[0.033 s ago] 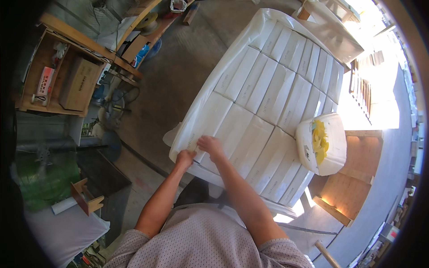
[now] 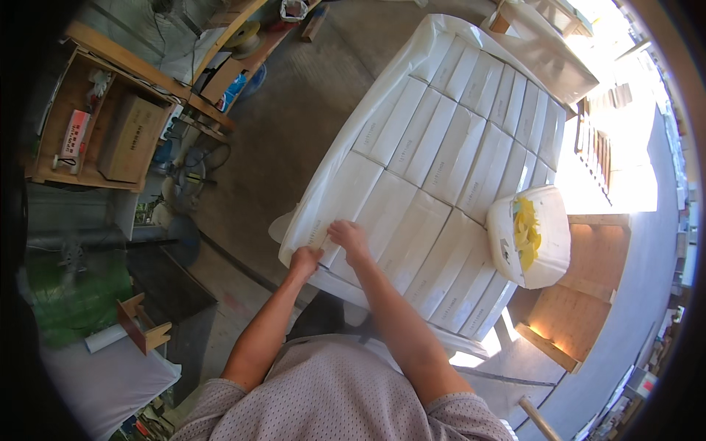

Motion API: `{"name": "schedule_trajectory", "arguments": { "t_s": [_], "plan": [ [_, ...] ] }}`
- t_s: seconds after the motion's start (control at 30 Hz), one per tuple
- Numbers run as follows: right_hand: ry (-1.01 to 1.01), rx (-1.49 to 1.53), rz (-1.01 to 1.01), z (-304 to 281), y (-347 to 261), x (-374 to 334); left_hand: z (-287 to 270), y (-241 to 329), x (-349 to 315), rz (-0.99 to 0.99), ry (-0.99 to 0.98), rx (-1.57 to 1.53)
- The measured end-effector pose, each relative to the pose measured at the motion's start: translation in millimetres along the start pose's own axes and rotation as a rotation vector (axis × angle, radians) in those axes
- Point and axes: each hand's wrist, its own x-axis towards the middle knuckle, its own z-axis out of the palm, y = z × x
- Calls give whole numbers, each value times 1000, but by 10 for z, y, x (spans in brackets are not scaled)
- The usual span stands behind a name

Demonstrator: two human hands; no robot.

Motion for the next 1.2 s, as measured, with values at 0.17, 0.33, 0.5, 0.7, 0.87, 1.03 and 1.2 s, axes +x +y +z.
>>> {"name": "schedule_trajectory", "arguments": {
  "t_s": [0.17, 0.33, 0.5, 0.7, 0.87, 1.03, 1.2],
  "plan": [
    [349, -437, -456, -147, -58, 29, -95, 107, -160, 60, -63, -141],
    [117, -542, -164, -516, -287, -667, -218, 430, -761, -179, -520, -690],
    [-63, -881, -247, -559, -248, -1502, -102, 792, -1277, -250, -865, -906],
    [29, -980, -321, -656, -289, -1992, 156, 1067, -1515, -285, -1011, -788],
    [96, -770, -233, -816, -428, -2250, 304, 1254, -1706, -178, -1137, -779],
    [138, -567, -125, -992, -591, -2601, 416, 1410, -1927, -54, -1242, -723],
    [205, -740, -283, -1095, -595, -2765, 581, 1504, -2081, -92, -1210, -713]
  ]
}}
